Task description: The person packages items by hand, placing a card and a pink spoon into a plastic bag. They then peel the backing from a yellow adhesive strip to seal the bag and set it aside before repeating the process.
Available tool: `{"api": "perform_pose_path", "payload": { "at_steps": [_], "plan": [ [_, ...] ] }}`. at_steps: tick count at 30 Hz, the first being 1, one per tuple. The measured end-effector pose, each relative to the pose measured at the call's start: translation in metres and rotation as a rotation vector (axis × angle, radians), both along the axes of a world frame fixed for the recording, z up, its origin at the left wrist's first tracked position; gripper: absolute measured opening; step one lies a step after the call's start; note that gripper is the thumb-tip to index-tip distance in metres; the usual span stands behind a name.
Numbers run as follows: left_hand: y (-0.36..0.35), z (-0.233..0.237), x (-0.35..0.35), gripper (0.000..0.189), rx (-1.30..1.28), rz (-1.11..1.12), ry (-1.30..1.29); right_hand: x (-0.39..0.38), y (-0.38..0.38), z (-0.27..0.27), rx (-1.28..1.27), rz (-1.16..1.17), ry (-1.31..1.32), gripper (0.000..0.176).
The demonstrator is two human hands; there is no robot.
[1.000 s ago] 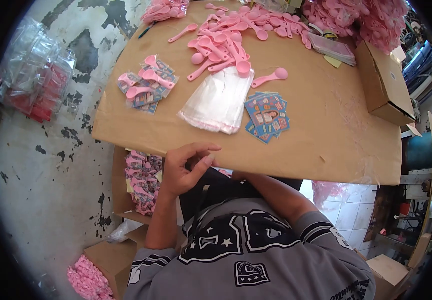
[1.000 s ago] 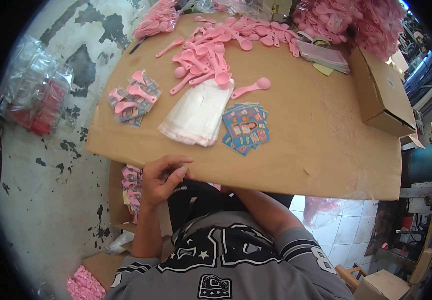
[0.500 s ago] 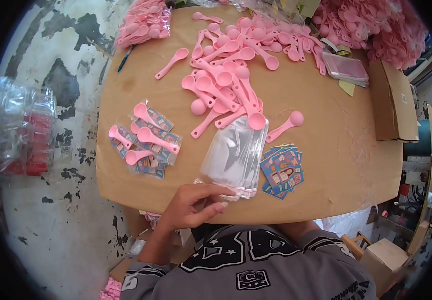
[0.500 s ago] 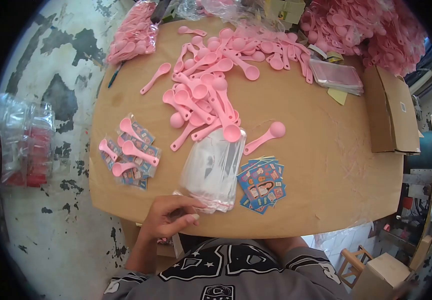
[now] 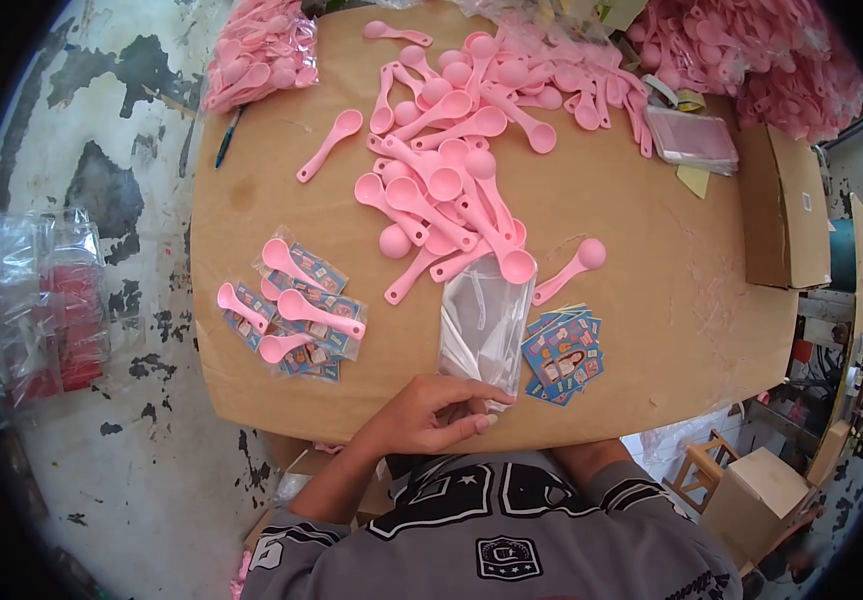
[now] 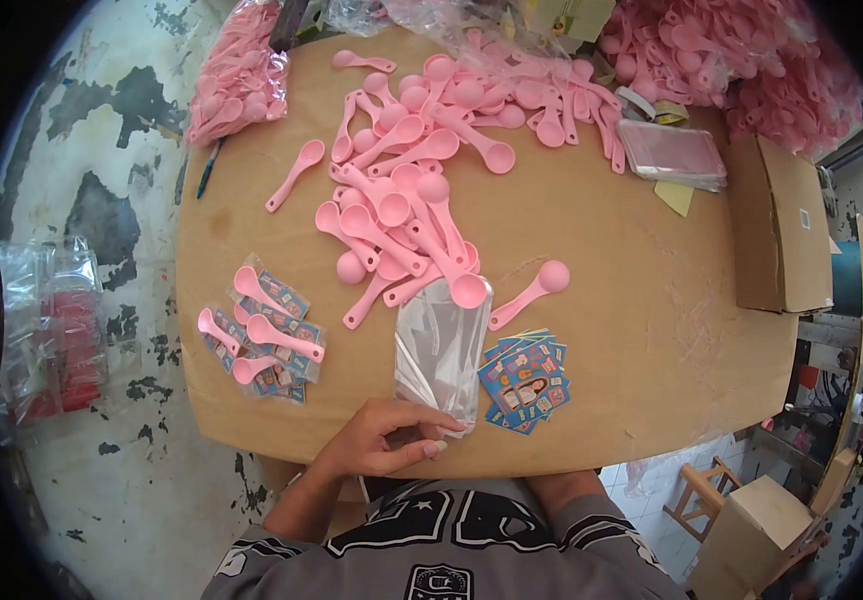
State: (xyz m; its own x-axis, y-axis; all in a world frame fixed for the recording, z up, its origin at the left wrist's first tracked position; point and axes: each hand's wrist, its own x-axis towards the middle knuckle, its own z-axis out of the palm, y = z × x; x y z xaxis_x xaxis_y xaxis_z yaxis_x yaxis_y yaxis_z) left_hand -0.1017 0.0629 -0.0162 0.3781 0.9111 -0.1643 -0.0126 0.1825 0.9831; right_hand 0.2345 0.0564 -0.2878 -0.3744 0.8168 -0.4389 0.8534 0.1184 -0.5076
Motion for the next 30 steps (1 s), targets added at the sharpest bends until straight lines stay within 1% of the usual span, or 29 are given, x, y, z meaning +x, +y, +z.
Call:
{"api": "perform_pose_path", "payload": {
  "at_steps": [5, 12, 15, 30],
  "plan": [
    [0.003, -0.002, -0.002, 0.033, -0.001, -0.034, 0.021, -0.021, -0.007, 0.008, -0.001, 0.02, 0.015, 0.052],
    [0.011, 0.012, -0.003, 0.034, -0.051, -0.103, 0.118, -0.065, -0.019, 0.024, -0.011, 0.109, 0.041, 0.052],
    [0.01, 0.006, -0.004, 0.035, -0.001, -0.104, 0.106, -0.082, -0.026, 0.029, -0.016, 0.139, 0.044, 0.052],
    [0.011, 0.002, -0.009, 0.036, 0.047, -0.157, 0.116, -0.143, -0.04, 0.04, 0.029, 0.283, 0.063, 0.051]
  ]
}}
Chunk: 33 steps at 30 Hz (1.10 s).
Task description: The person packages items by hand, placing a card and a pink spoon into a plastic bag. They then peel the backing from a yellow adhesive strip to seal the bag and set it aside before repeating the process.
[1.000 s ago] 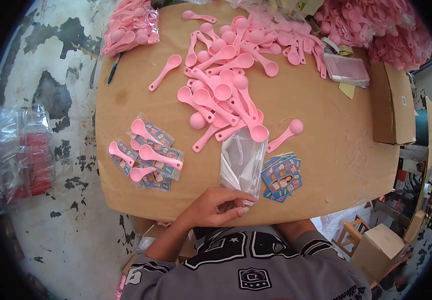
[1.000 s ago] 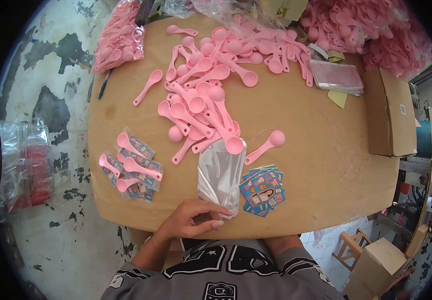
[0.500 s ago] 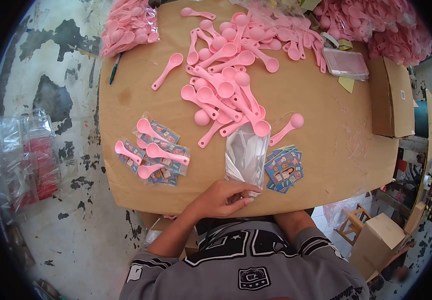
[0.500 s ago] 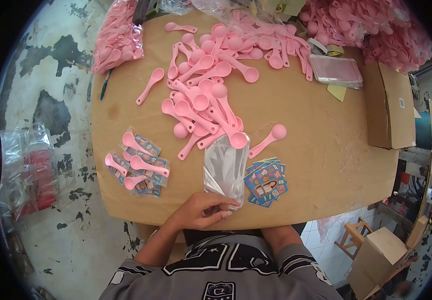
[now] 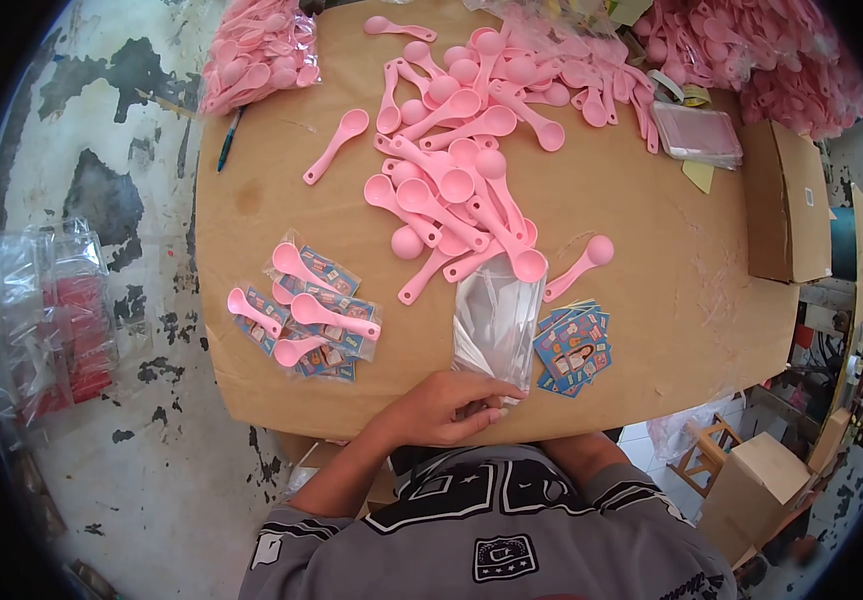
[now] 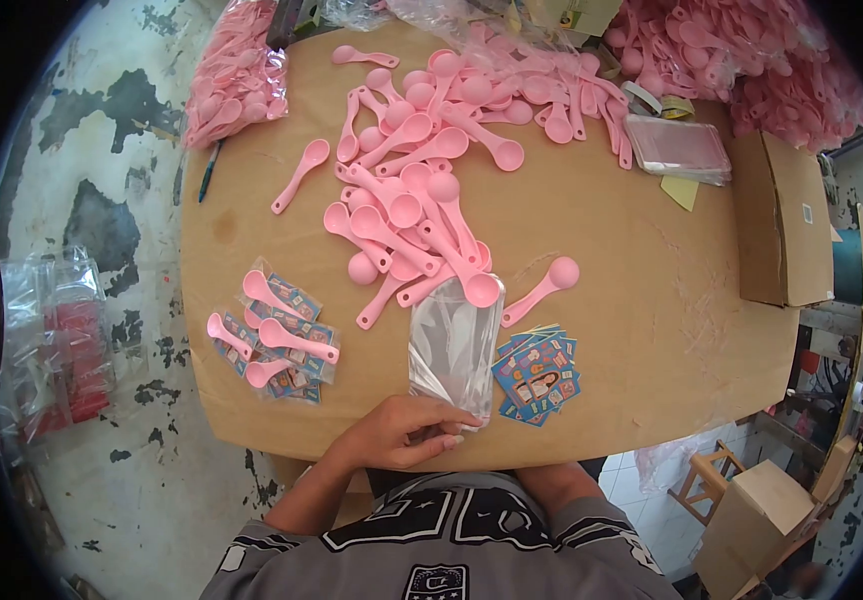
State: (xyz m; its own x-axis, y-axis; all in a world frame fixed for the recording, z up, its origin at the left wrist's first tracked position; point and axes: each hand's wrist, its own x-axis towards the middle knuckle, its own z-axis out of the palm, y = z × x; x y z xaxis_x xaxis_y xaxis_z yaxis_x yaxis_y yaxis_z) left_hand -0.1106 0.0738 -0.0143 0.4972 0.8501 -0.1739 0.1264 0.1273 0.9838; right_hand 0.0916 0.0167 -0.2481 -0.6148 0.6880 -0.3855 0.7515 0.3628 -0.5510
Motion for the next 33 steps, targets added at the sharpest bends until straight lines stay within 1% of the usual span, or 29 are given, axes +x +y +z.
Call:
{"api": "perform_pose_path", "payload": {
  "at_steps": [3, 6, 9, 12, 18, 19, 22, 27, 33],
  "plan": [
    [-0.002, -0.002, 0.0, 0.036, 0.026, 0.005, 0.002, -0.012, -0.005, -0.002, 0.025, 0.033, 0.013, 0.051],
    [-0.007, -0.006, 0.001, 0.037, 0.109, 0.039, -0.001, -0.028, -0.006, -0.006, 0.054, 0.069, 0.034, 0.051],
    [-0.014, -0.015, 0.004, 0.036, 0.189, 0.088, -0.059, -0.037, -0.004, -0.013, 0.088, 0.086, 0.055, 0.051],
    [-0.016, -0.01, 0.003, 0.035, 0.239, 0.059, -0.052, -0.044, -0.002, -0.017, 0.125, 0.103, 0.081, 0.051],
    [-0.026, -0.008, 0.006, 0.03, 0.39, 0.162, -0.084, -0.045, 0.012, -0.027, 0.198, 0.108, 0.11, 0.051],
    [-0.03, -0.012, 0.006, 0.029, 0.361, 0.186, -0.132, -0.041, 0.018, -0.029, 0.207, 0.109, 0.107, 0.051],
    [-0.034, -0.011, 0.006, 0.029, 0.378, 0.256, -0.173, -0.033, 0.04, -0.032, 0.237, 0.103, 0.103, 0.051],
    [-0.046, -0.009, 0.013, 0.027, 0.285, 0.425, -0.198, -0.023, 0.065, -0.032, 0.261, 0.094, 0.097, 0.051],
    [-0.046, -0.016, 0.011, 0.026, 0.349, 0.401, -0.171, -0.028, 0.071, -0.032, 0.249, 0.105, 0.099, 0.051]
  ]
}}
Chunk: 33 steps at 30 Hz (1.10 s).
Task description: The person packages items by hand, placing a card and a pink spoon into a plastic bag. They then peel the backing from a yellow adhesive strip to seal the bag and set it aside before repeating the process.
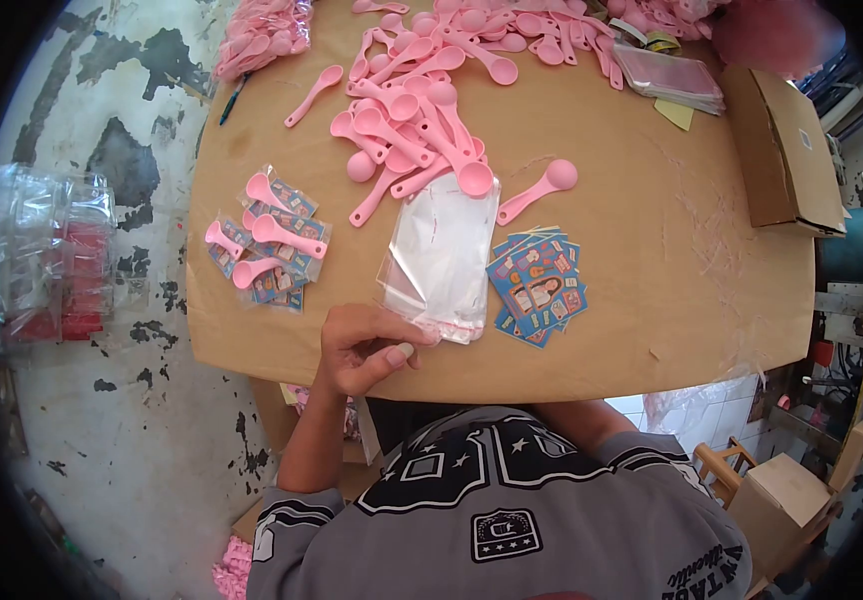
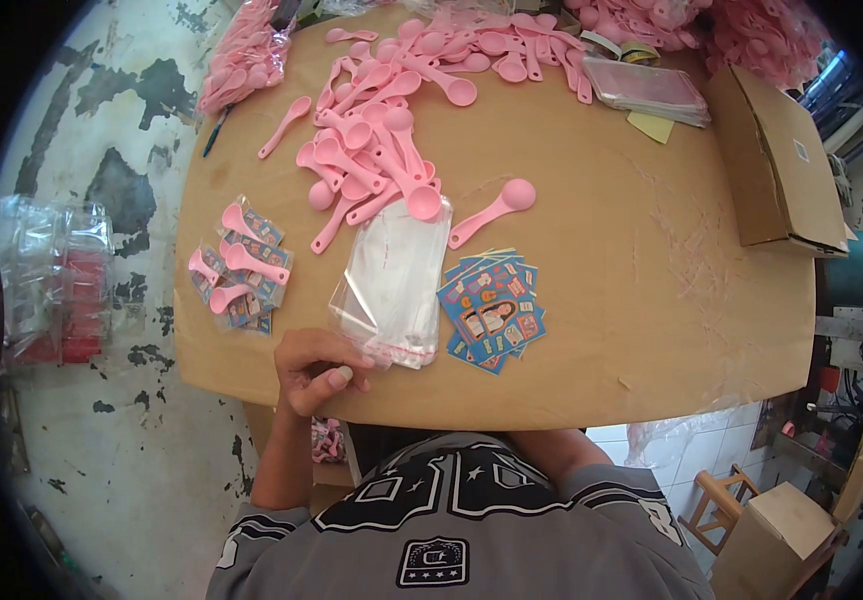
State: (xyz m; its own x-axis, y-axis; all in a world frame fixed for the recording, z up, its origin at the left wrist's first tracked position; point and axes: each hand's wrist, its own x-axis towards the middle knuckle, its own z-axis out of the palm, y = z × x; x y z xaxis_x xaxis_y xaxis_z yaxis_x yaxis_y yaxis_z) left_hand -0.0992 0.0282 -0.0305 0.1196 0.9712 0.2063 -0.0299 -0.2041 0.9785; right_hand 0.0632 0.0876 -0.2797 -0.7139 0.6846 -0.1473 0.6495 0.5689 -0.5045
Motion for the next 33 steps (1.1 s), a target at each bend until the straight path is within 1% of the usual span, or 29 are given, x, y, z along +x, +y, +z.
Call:
{"api": "perform_pose_path", "payload": {
  "at_steps": [3, 9, 12, 18, 25, 28, 33],
  "plan": [
    [0.002, -0.002, -0.002, 0.026, -0.032, 0.028, 0.023, 0.0, -0.002, 0.003, -0.031, 0.015, -0.008, 0.051],
    [0.002, 0.0, 0.004, 0.027, -0.202, 0.071, -0.009, 0.004, -0.009, 0.018, -0.081, 0.037, -0.008, 0.051],
    [0.003, 0.002, 0.004, 0.029, -0.286, 0.03, 0.107, 0.006, -0.012, 0.018, -0.091, 0.045, -0.013, 0.051],
    [0.003, 0.0, 0.006, 0.027, -0.197, 0.054, 0.038, 0.006, -0.013, 0.016, -0.079, 0.062, 0.0, 0.051],
    [0.0, -0.004, 0.006, 0.032, 0.02, 0.099, 0.085, 0.005, -0.012, 0.004, -0.026, 0.065, 0.042, 0.051],
    [-0.002, -0.008, 0.007, 0.036, 0.137, 0.161, 0.132, 0.015, -0.014, -0.001, 0.005, 0.064, 0.066, 0.051],
    [-0.012, -0.012, 0.012, 0.039, 0.136, 0.305, 0.087, 0.07, -0.019, -0.021, 0.07, 0.003, 0.113, 0.051]
  ]
}}
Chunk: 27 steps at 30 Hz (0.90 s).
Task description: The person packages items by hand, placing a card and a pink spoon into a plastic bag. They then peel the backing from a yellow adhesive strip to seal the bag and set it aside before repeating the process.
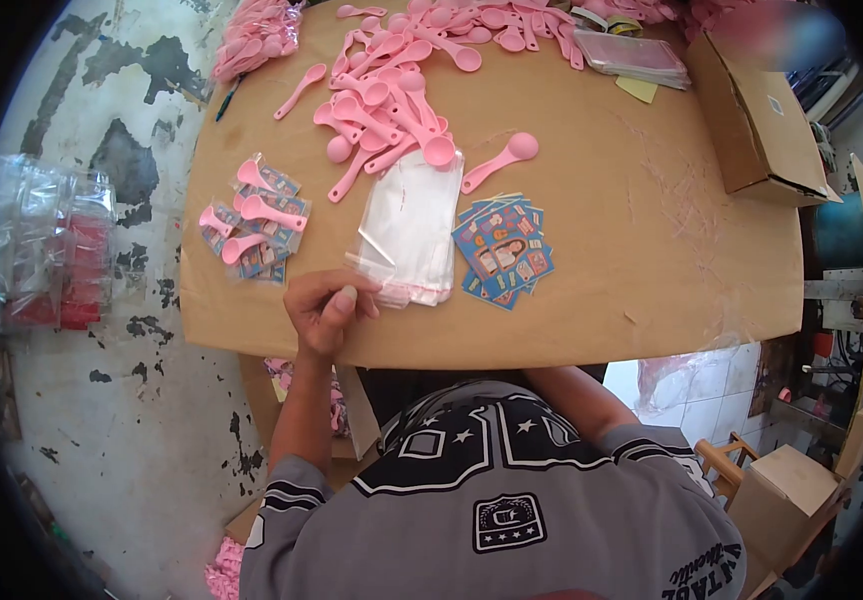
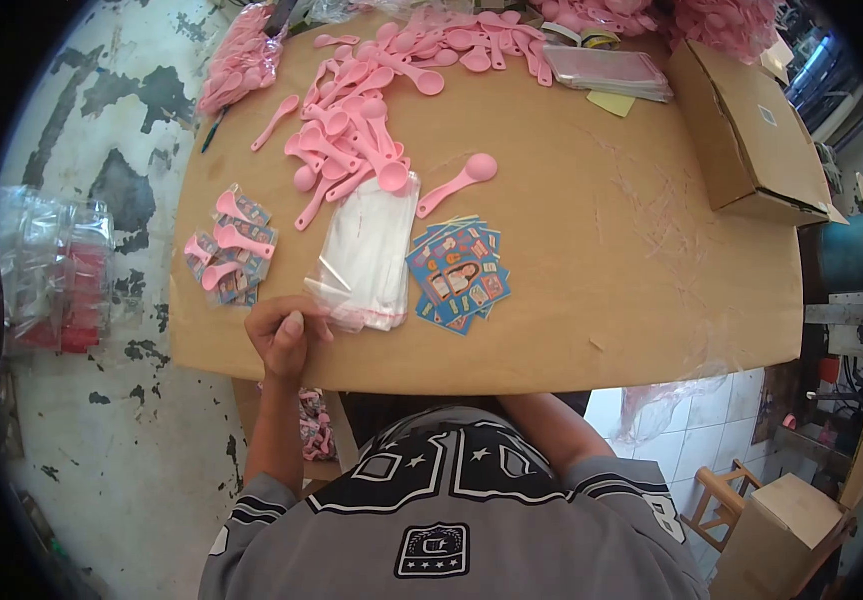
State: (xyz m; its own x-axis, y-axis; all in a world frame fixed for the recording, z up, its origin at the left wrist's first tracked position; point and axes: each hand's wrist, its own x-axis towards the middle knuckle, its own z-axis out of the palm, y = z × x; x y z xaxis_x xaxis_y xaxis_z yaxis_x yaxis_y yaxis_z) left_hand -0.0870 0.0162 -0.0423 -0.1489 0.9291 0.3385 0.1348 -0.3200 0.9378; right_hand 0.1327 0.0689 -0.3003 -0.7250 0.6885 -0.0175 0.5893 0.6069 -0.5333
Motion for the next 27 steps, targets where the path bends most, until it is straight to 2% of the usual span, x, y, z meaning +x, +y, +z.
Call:
{"api": "perform_pose_path", "payload": {
  "at_steps": [3, 10, 13, 15, 17, 19, 21, 23, 25, 27],
  "plan": [
    [-0.003, -0.005, 0.001, 0.035, 0.016, 0.078, -0.052, 0.049, 0.0, -0.01, 0.049, -0.062, 0.027, 0.051],
    [0.002, -0.005, 0.001, 0.038, 0.019, 0.318, -0.158, 0.194, -0.011, -0.032, 0.089, -0.239, 0.053, 0.051],
    [0.005, -0.003, -0.003, 0.036, 0.082, 0.431, -0.21, 0.256, -0.03, -0.071, -0.159, -0.39, 0.046, 0.053],
    [0.012, 0.008, -0.009, 0.031, -0.068, 0.45, -0.117, 0.29, -0.049, -0.1, -0.375, -0.517, 0.046, 0.062],
    [0.02, 0.01, -0.013, 0.028, -0.2, 0.452, 0.045, 0.288, -0.07, -0.075, -0.688, -0.725, 0.147, 0.076],
    [0.028, 0.009, -0.012, 0.027, -0.315, 0.43, 0.276, 0.272, -0.094, -0.02, -1.004, -0.929, 0.25, 0.091],
    [0.033, 0.013, -0.007, 0.025, -0.325, 0.446, 0.478, 0.262, -0.109, 0.014, -1.319, -1.129, 0.362, 0.106],
    [0.037, 0.014, -0.006, 0.026, -0.359, 0.438, 0.607, 0.281, -0.122, -0.008, -1.467, -1.043, 0.238, 0.112],
    [0.041, 0.014, -0.008, 0.026, -0.408, 0.411, 0.66, 0.255, -0.116, 0.056, -1.301, -1.034, -0.089, 0.113],
    [0.046, 0.017, -0.009, 0.029, -0.472, 0.36, 0.576, 0.242, -0.105, 0.119, -1.218, -0.639, -0.156, 0.113]
  ]
}}
